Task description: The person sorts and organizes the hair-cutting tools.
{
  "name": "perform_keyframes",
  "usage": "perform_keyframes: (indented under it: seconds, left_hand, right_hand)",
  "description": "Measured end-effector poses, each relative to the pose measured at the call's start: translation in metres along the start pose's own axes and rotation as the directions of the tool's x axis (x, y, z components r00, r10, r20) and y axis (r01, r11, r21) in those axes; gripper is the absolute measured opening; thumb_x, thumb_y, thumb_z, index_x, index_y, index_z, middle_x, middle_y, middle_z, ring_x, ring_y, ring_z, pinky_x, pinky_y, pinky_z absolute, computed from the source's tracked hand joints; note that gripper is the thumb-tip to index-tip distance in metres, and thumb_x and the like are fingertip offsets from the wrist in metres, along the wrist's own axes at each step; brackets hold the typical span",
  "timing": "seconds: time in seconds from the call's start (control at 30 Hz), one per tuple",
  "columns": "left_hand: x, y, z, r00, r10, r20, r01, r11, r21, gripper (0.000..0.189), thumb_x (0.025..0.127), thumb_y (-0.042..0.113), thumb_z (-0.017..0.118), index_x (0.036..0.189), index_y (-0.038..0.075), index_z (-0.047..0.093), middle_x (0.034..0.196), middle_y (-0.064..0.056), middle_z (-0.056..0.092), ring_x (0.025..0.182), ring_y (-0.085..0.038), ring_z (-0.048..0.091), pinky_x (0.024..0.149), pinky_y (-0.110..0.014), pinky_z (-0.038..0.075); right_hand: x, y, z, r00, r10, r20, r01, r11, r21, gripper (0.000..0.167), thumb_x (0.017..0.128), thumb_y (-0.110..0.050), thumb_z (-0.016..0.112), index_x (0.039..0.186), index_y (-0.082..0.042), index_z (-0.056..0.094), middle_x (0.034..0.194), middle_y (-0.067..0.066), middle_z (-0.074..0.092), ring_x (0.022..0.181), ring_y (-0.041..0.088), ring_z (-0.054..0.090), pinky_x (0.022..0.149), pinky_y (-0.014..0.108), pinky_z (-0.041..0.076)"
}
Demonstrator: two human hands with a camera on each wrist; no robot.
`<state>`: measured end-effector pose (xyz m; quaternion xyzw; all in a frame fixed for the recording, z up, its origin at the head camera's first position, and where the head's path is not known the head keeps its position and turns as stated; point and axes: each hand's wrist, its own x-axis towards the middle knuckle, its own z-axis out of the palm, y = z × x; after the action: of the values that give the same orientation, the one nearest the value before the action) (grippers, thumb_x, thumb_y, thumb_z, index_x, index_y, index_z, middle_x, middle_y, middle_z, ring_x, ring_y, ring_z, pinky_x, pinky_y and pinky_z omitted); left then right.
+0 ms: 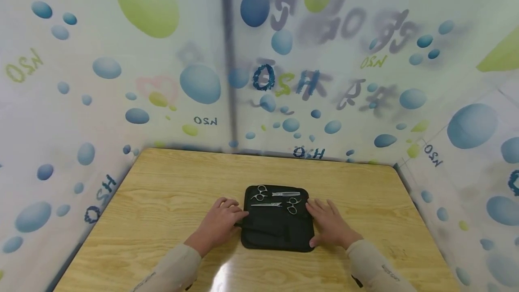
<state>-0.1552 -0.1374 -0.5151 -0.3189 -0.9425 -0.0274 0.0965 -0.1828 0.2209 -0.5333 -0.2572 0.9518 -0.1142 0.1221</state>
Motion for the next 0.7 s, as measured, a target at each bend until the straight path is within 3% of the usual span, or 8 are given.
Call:
perform_keyframes:
  seconds: [0.27,0.7]
  left_hand:
    - [0.0011,0.0019,-0.0012,1.000,0.012,-0.019,-0.012,1.000,-0.006,0.039,0.077,0.031,0.081,0.113,0.022,0.072,0.106,0.006,0.073,0.113,-0.019,0.060,0.102,-0.042,0.043]
    - [0.0024,0.0052,0.0057,0.999,0.014,0.031,-0.014,1.000,0.002,0.038,0.080,0.040,0.077,0.114,0.024,0.073,0.107,0.007,0.073,0.112,-0.017,0.059,0.103,-0.042,0.041]
  right_hand:
    - [0.0001,0.0002,-0.0002,1.000,-0.002,-0.002,0.002,1.000,-0.026,0.111,0.062,-0.052,0.085,0.149,-0.002,0.037,0.158,0.014,0.033,0.148,0.037,0.025,0.119,0.060,0.006]
    - [-0.0014,-0.0005,-0.0009,1.000,0.001,0.012,-0.001,1.000,-0.020,0.111,0.065,-0.052,0.082,0.151,-0.003,0.033,0.159,0.013,0.031,0.148,0.036,0.025,0.119,0.059,0.005]
